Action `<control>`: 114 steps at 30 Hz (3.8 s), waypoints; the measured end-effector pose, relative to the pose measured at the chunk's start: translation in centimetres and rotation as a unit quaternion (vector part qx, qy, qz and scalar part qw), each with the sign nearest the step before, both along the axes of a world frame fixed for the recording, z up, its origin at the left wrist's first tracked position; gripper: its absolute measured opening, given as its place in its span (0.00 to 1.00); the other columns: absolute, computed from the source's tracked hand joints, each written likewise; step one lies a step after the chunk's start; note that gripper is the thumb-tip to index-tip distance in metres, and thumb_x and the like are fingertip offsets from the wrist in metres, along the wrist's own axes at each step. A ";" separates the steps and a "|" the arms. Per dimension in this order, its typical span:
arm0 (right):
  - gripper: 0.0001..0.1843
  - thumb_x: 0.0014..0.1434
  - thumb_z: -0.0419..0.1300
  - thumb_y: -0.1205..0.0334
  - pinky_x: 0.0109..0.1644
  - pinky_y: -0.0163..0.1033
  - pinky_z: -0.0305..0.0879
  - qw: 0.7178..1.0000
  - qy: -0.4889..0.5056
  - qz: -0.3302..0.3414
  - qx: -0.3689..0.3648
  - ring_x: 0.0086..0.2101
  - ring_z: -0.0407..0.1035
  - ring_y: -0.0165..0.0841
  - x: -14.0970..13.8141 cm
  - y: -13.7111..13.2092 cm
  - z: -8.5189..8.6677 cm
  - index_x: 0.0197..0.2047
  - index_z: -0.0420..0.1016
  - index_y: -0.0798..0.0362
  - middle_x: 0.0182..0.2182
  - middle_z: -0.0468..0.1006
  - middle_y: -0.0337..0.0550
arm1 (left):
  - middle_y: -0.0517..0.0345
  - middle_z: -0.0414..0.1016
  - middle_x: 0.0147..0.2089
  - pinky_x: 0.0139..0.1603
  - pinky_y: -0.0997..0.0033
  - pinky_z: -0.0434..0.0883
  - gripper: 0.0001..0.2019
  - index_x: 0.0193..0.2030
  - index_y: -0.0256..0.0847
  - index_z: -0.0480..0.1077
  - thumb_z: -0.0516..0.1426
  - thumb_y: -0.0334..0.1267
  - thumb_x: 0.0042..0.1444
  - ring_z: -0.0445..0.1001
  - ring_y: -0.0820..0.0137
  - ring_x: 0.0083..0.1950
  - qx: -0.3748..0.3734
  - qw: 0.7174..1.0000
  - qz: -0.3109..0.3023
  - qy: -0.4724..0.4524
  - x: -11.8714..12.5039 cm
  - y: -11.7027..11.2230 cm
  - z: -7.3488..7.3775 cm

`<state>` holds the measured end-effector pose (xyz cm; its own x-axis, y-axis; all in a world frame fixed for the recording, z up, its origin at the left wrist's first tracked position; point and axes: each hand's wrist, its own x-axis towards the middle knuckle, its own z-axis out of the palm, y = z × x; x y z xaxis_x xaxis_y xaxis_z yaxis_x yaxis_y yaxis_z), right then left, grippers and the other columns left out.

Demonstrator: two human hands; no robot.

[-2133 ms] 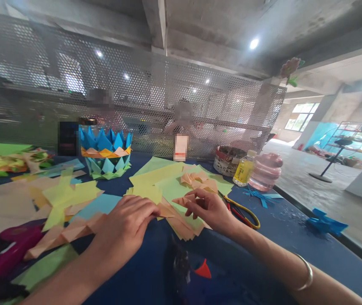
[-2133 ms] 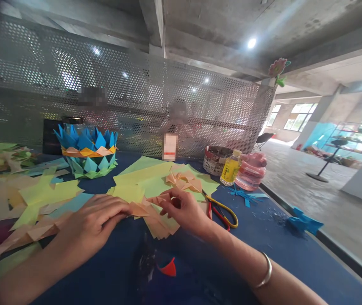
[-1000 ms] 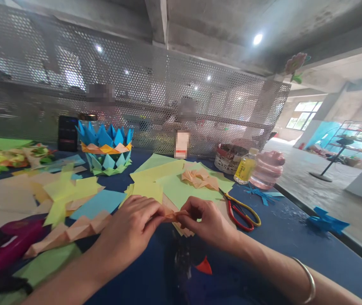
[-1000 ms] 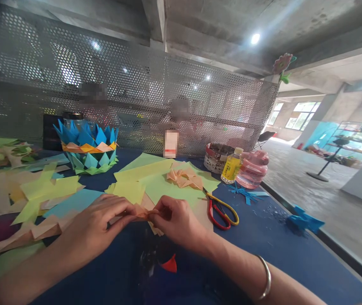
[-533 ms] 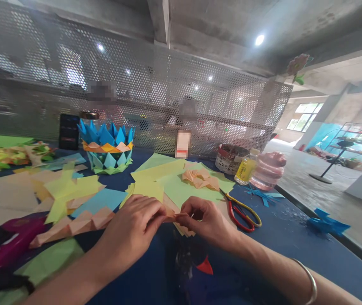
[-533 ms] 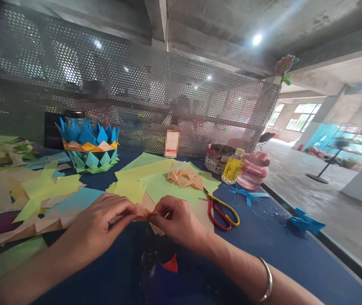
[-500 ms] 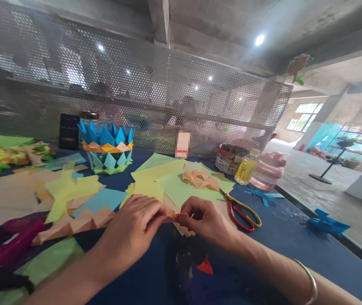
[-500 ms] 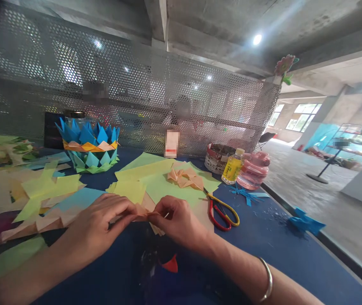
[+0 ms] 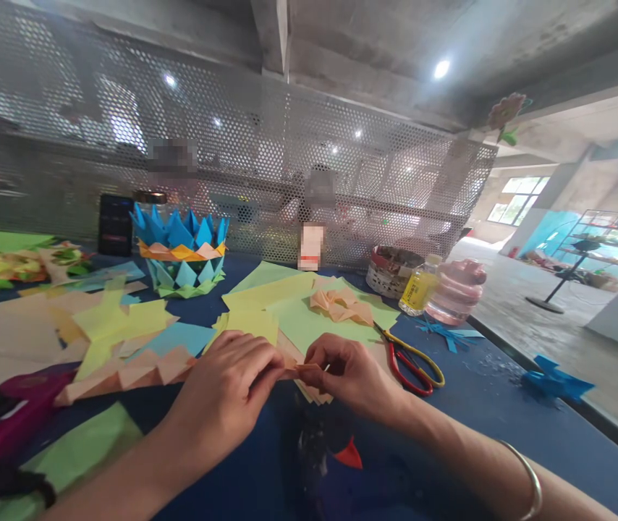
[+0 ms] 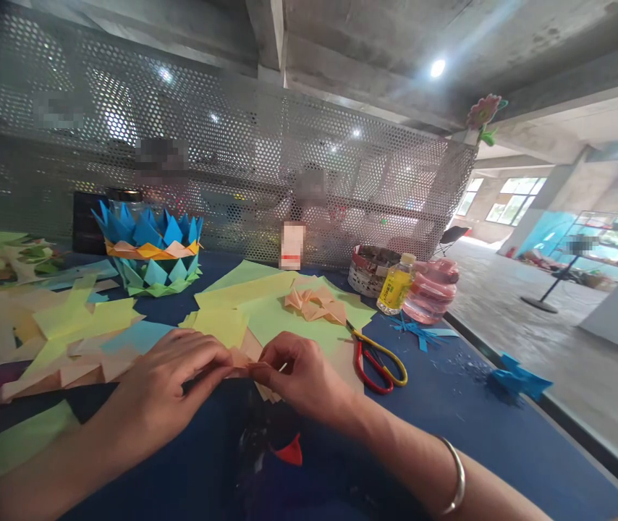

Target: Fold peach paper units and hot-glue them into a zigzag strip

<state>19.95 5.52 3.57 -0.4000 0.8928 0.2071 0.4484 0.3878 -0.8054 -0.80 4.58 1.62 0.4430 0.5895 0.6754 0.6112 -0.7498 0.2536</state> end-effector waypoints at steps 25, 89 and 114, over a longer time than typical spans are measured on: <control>0.13 0.62 0.59 0.55 0.29 0.30 0.61 1.000 -0.005 0.017 0.020 0.30 0.67 0.28 0.3 0.0 0.6 0.34 0.80 0.55 0.31 0.75 0.41 | 0.61 0.71 0.31 0.41 0.62 0.62 0.09 0.32 0.42 0.65 0.51 0.34 0.65 0.70 0.65 0.36 -0.045 0.998 0.035 -0.021 0.0 -0.4 0.5; 0.06 0.63 0.59 0.68 0.35 0.35 0.61 0.932 -0.174 0.072 0.309 0.30 0.66 0.32 -0.2 -1.8 0.2 0.33 0.72 0.57 0.29 0.73 0.43 | 0.67 0.69 0.28 0.45 0.63 0.58 0.09 0.30 0.41 0.65 0.55 0.27 0.62 0.66 0.72 0.31 -0.010 0.996 -0.070 -0.051 0.4 -1.0 0.8; 0.07 0.56 0.67 0.65 0.37 0.34 0.62 0.975 -0.164 0.033 0.147 0.32 0.68 0.30 -0.1 -1.4 1.1 0.38 0.74 0.56 0.31 0.74 0.39 | 0.63 0.75 0.44 0.45 0.68 0.67 0.13 0.51 0.52 0.61 0.53 0.30 0.63 0.72 0.65 0.45 -0.045 0.999 0.002 -0.026 0.4 -0.4 -0.8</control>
